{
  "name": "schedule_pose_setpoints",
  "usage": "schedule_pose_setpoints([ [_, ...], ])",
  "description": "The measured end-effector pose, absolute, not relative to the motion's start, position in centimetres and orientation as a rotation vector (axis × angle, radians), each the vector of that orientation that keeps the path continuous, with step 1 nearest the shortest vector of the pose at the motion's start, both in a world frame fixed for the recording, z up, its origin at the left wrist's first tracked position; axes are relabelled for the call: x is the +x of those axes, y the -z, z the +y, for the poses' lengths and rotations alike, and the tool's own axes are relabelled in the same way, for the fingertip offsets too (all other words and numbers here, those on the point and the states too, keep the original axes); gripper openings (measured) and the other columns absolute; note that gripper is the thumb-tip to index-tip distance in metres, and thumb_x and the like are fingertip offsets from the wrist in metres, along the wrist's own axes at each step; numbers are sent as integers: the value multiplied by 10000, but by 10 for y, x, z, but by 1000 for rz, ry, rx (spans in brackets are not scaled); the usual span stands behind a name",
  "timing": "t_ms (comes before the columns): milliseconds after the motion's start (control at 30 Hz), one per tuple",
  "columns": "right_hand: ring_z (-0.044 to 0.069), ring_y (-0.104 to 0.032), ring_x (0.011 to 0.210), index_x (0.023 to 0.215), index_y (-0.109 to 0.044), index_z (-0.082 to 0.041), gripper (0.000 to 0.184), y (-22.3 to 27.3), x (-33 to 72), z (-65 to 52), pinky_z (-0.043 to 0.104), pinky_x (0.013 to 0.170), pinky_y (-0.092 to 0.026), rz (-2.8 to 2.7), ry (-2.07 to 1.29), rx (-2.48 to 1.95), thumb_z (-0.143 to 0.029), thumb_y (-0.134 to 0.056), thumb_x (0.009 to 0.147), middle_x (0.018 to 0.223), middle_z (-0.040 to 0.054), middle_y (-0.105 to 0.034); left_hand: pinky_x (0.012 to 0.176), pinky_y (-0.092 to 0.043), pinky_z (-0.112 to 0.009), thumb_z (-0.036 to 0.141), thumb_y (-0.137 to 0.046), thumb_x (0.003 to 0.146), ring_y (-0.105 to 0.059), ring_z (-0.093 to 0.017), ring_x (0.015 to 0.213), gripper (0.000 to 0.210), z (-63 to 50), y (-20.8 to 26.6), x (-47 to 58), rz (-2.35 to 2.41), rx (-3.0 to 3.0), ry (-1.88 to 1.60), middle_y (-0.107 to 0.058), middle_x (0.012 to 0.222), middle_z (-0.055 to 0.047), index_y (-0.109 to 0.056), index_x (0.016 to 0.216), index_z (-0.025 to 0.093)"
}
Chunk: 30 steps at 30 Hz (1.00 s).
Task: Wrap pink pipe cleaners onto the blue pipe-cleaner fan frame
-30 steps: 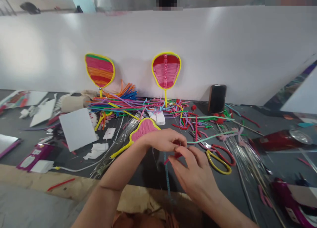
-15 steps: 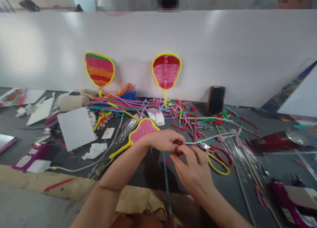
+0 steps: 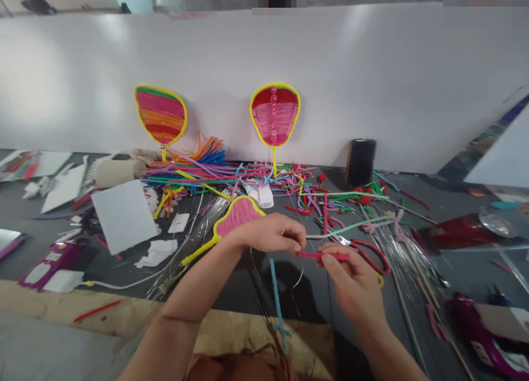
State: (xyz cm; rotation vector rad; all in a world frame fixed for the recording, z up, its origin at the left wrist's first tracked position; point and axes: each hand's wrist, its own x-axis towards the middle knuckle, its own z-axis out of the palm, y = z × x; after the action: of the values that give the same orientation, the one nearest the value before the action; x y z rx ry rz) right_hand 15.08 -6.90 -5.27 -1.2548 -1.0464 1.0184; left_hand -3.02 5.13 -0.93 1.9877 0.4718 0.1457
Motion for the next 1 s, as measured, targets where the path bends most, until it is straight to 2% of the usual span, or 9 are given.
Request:
schedule_pose_setpoints([
  [100,157,-656,673,751,-633,-212,187,61,147,-66,285,629,-524,-631,-1448,-1095,-352,-750,712,813,22,-693,723,-399,-197,182,-589,821,-576,-113,774,61,52,8,-32,436,2115,-189,-655,808,-3,-640,835,152],
  [167,170,-675,692,737,-614,-207,229,61,142,-64,274,623,-526,-470,-1606,-1025,-336,-790,669,758,18,-702,764,-384,-222,222,-606,825,-576,-127,792,75,50,4,-33,424,2232,-175,-664,810,-7,-651,845,166],
  [333,165,-686,684,740,-593,-200,278,58,138,-65,241,591,-527,-284,-1741,-947,-299,-827,627,702,20,-711,950,-266,-330,219,-574,859,-574,-160,890,89,42,-8,-33,506,2445,-89,-685,801,11,-655,829,199],
  [500,109,-635,591,755,-585,-197,272,67,138,-61,198,534,-504,-181,-1820,-908,-287,-816,644,639,-21,-662,1023,-178,-381,200,-565,863,-573,-153,906,90,37,-10,-31,517,2444,-86,-681,808,21,-642,817,205],
  [667,55,-544,505,757,-589,-172,270,81,127,-58,124,388,-361,-202,-2037,-872,-288,-807,649,670,-34,-620,1009,-221,-355,185,-544,866,-560,-160,955,107,36,-10,-30,474,2405,-172,-684,869,6,-637,819,205],
  [833,74,-550,516,767,-606,-154,333,92,111,-64,153,402,-382,-308,-2253,-808,-407,-788,650,692,-4,-622,1006,-243,-337,120,-491,864,-571,-140,907,150,36,-15,-29,409,2380,-101,-669,840,11,-602,790,189],
  [933,92,-551,526,821,-616,-162,383,97,110,-65,177,419,-396,-463,-2190,-886,-481,-755,661,707,8,-628,1005,-248,-332,128,-490,866,-573,-115,789,137,37,-13,-28,415,2360,-42,-659,794,23,-584,784,184],
  [1000,99,-529,527,867,-617,-183,325,95,117,-64,195,453,-409,-662,-1924,-1043,-467,-700,732,659,-12,-601,958,-295,-303,152,-497,870,-566,-111,750,125,39,-11,-27,415,2348,-51,-656,771,23,-585,786,182],
])
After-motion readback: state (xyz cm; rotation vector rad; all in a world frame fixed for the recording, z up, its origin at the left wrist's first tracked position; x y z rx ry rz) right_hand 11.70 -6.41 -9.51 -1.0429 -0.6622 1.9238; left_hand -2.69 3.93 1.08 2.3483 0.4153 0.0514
